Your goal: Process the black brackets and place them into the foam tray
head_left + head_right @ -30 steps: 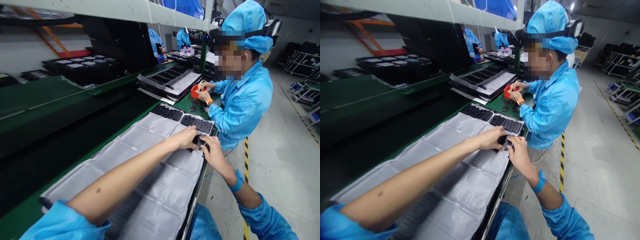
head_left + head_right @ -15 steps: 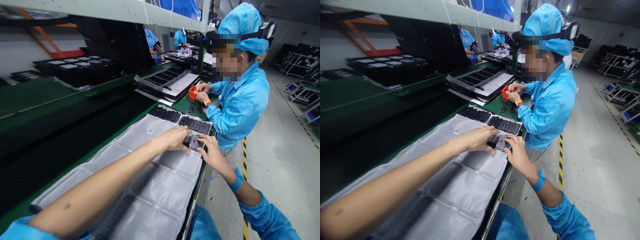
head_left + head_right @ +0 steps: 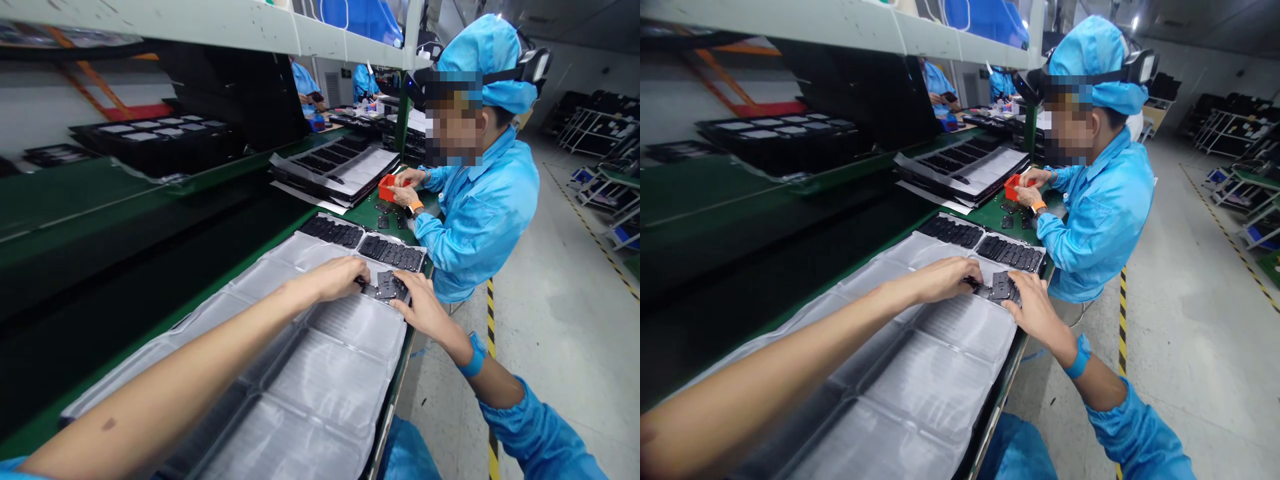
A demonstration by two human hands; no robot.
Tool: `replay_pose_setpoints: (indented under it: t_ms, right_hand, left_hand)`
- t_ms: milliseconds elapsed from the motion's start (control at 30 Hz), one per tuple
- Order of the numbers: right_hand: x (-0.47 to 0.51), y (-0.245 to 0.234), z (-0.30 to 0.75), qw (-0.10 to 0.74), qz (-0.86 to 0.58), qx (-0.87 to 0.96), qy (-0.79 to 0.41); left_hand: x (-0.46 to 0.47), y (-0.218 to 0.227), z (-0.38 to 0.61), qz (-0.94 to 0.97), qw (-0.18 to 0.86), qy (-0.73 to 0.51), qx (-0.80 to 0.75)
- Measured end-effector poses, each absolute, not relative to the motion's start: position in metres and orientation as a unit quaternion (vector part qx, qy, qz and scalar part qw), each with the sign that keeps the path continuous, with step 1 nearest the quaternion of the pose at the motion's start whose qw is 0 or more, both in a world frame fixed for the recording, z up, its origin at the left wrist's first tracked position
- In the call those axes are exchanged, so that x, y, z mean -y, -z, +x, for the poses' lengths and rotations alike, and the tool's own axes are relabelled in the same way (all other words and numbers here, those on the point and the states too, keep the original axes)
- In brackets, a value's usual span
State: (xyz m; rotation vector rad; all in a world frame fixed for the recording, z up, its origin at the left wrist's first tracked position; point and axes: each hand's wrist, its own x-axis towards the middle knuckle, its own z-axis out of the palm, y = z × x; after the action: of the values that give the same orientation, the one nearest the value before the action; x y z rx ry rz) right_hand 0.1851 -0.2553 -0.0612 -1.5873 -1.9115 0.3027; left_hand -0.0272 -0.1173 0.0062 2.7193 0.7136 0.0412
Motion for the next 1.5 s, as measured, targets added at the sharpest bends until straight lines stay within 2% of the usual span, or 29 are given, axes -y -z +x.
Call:
replay_pose_setpoints:
  t_ms: [200, 400, 567, 833, 1267, 1500]
  right_hand:
    - [0.250, 0.057, 0.184, 0.313, -0.592, 0.733, -0.117]
    - [0.244, 0.059, 0.181, 0.318, -0.591, 0.732, -0.117]
    - [0.239, 0.061, 0.182, 0.321, -0.603, 0.720, -0.121]
    - [0.237, 0.061, 0.182, 0.323, -0.589, 0.726, -0.146]
    - [0.235, 0.057, 0.177, 0.326, -0.567, 0.738, -0.167]
    - [0.218, 0.039, 0.185, 0.275, -0.545, 0.771, -0.181]
  left_hand:
    - [0.119, -0.015, -0.028, 0.955, 0.152, -0.111, -0.231]
    - [0.122, 0.011, -0.023, 0.940, 0.163, -0.191, -0.232]
    - [0.119, 0.027, -0.026, 0.944, 0.210, -0.157, -0.201]
    - [0.118, 0.019, -0.029, 0.941, 0.232, -0.100, -0.226]
    - [0.135, 0.013, -0.013, 0.927, 0.217, -0.070, -0.298]
    - [0.117, 0.014, -0.008, 0.890, 0.289, -0.083, -0.344]
